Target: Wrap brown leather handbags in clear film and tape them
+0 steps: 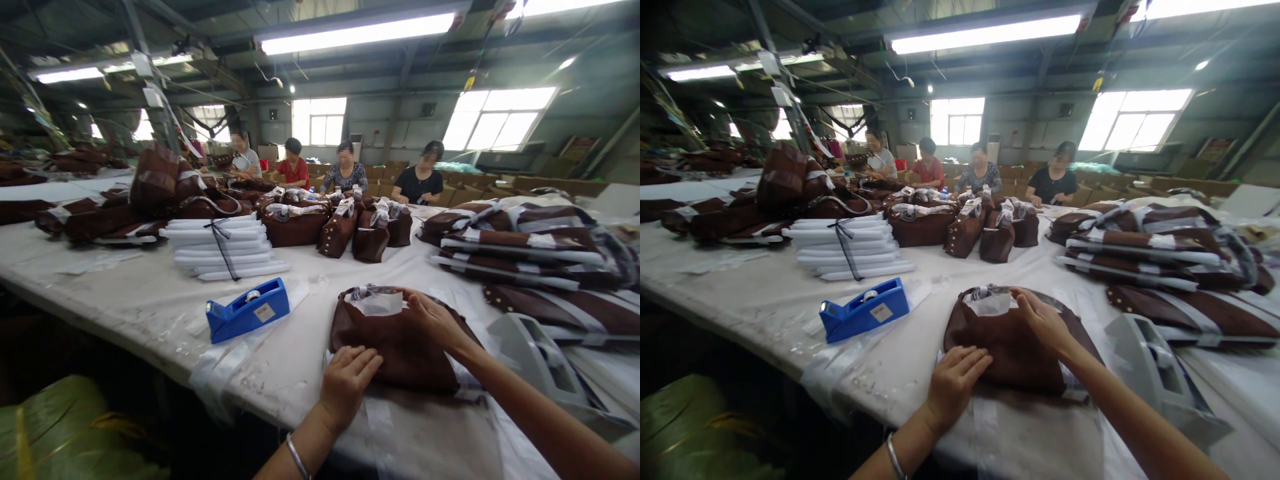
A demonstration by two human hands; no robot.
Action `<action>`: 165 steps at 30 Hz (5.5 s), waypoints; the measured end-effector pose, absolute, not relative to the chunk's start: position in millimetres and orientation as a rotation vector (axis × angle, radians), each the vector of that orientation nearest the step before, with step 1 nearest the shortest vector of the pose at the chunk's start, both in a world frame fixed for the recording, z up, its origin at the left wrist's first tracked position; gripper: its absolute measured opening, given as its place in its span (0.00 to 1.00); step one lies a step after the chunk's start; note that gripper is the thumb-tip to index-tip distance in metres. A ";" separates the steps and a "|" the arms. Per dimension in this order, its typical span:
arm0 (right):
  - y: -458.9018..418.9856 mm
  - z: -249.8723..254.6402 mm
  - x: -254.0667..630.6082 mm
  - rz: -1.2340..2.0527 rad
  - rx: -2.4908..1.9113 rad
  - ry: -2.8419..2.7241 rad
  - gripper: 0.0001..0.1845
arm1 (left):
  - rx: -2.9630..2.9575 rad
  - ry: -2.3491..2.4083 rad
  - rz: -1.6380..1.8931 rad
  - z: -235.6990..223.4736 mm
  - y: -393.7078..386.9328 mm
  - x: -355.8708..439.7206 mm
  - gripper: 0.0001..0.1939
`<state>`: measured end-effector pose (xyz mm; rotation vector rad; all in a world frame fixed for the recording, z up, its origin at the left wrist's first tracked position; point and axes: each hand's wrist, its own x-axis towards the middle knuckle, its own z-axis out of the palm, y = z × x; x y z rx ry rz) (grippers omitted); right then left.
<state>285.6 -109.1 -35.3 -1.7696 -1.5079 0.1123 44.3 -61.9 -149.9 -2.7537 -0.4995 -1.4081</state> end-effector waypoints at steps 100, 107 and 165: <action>-262.4 -112.6 138.1 -0.197 -1.279 -2.070 0.10 | -3.253 -0.152 -1.106 -137.7 -42.3 13.2 0.34; -235.3 -74.0 157.2 -0.246 -1.246 -2.031 0.11 | -2.944 -0.174 -0.921 -138.1 -47.7 5.3 0.25; -94.2 -69.6 219.9 -0.381 -1.704 -1.878 0.09 | -2.840 -0.954 -1.197 -121.9 -75.7 37.0 0.18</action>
